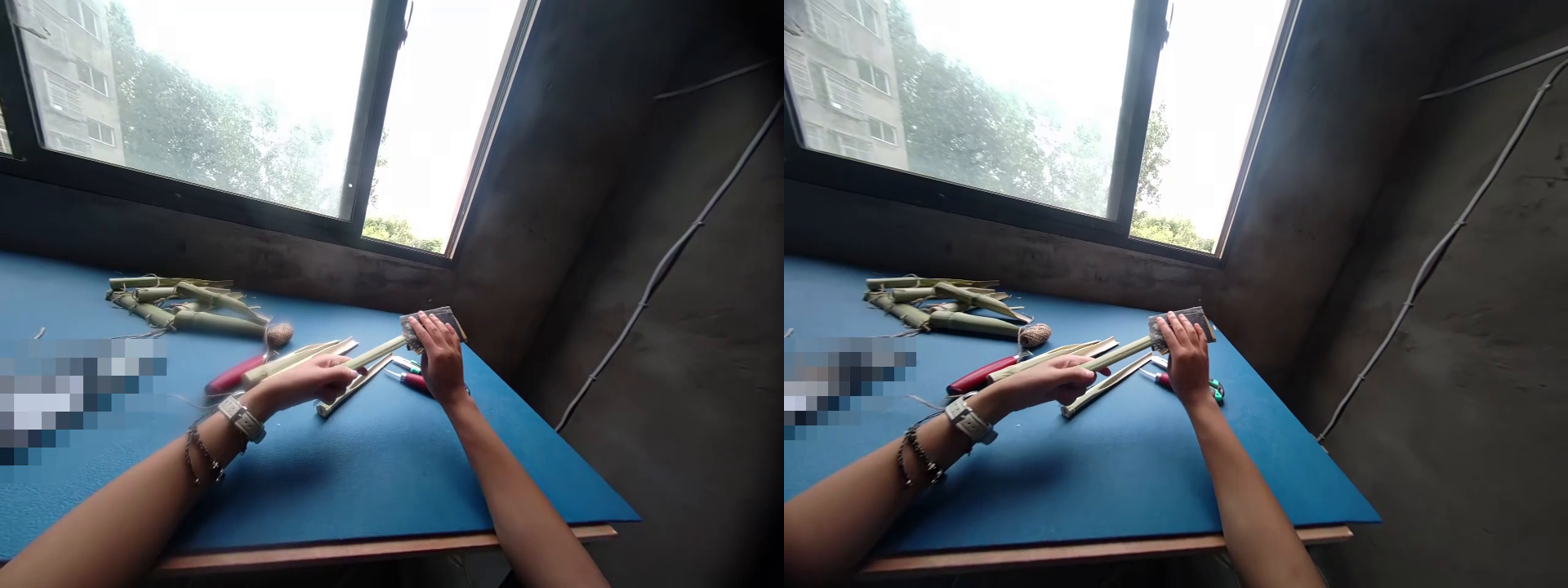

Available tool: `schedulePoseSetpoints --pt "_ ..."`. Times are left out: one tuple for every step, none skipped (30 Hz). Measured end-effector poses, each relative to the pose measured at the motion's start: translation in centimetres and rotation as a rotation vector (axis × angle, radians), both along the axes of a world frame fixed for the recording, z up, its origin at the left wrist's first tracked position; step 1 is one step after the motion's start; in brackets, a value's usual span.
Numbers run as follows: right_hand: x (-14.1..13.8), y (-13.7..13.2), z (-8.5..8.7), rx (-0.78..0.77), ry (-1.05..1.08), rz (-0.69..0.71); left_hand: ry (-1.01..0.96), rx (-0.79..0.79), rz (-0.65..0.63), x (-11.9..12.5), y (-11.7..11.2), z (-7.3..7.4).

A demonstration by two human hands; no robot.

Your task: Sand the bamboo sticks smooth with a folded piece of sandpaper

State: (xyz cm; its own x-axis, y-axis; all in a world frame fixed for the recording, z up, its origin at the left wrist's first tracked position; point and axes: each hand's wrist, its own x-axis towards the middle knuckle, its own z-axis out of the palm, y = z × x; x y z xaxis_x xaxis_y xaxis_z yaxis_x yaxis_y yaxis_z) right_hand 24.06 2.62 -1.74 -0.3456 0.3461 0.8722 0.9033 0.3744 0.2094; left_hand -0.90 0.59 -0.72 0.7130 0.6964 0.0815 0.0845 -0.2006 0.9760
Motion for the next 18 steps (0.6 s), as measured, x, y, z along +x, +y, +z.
schedulePoseSetpoints --pt "-0.9 -0.5 -0.1 -0.001 -0.048 0.051 -0.045 -0.051 -0.021 0.0 0.0 0.0" --pt "-1.8 -1.1 -0.1 -0.001 -0.115 0.119 -0.088 -0.094 -0.032 0.0 0.0 0.1" --pt "-2.6 -1.5 -0.1 -0.003 -0.194 0.190 -0.123 -0.120 -0.029 -0.1 0.0 0.1" --pt "-3.0 -1.9 -0.1 -0.006 -0.258 0.243 -0.142 -0.123 -0.016 -0.1 0.0 0.1" --pt "-3.1 -2.0 0.0 -0.005 -0.286 0.262 -0.146 -0.119 -0.007 -0.2 0.1 0.1" --pt "-2.7 -1.8 0.2 -0.002 -0.269 0.242 -0.135 -0.116 -0.006 -0.2 0.1 0.0" --pt "-2.0 -1.5 0.4 0.002 -0.216 0.191 -0.113 -0.113 -0.009 -0.1 0.1 0.0" --pt "-1.1 -1.0 0.5 0.005 -0.141 0.121 -0.087 -0.108 -0.013 -0.1 0.1 0.0" --pt "-0.2 -0.6 0.6 0.008 -0.061 0.049 -0.061 -0.100 -0.019 0.0 0.0 0.0" --pt "0.4 -0.2 0.6 0.013 0.014 -0.013 -0.041 -0.090 -0.024 0.0 0.0 0.1" --pt "0.7 -0.1 0.5 0.017 0.064 -0.051 -0.029 -0.078 -0.028 0.1 -0.1 0.1" --pt "0.5 -0.1 0.4 0.018 0.082 -0.058 -0.025 -0.063 -0.028 0.1 -0.2 0.2" --pt "-0.1 -0.4 0.2 0.010 0.058 -0.030 -0.027 -0.044 -0.025 0.1 -0.3 0.3" --pt "-1.0 -0.8 0.0 -0.004 -0.003 0.030 -0.033 -0.023 -0.015 0.1 -0.3 0.4" --pt "-1.9 -1.3 -0.2 -0.017 -0.083 0.107 -0.042 -0.003 -0.003 0.1 -0.3 0.4" --pt "-2.8 -1.6 -0.3 -0.032 -0.170 0.189 -0.053 0.015 0.010 0.0 -0.3 0.4" --pt "-3.2 -1.9 -0.3 -0.046 -0.244 0.257 -0.062 0.028 0.019 0.0 -0.2 0.4" --pt "-3.3 -1.9 -0.3 -0.055 -0.280 0.295 -0.065 0.035 0.023 0.0 -0.2 0.3"
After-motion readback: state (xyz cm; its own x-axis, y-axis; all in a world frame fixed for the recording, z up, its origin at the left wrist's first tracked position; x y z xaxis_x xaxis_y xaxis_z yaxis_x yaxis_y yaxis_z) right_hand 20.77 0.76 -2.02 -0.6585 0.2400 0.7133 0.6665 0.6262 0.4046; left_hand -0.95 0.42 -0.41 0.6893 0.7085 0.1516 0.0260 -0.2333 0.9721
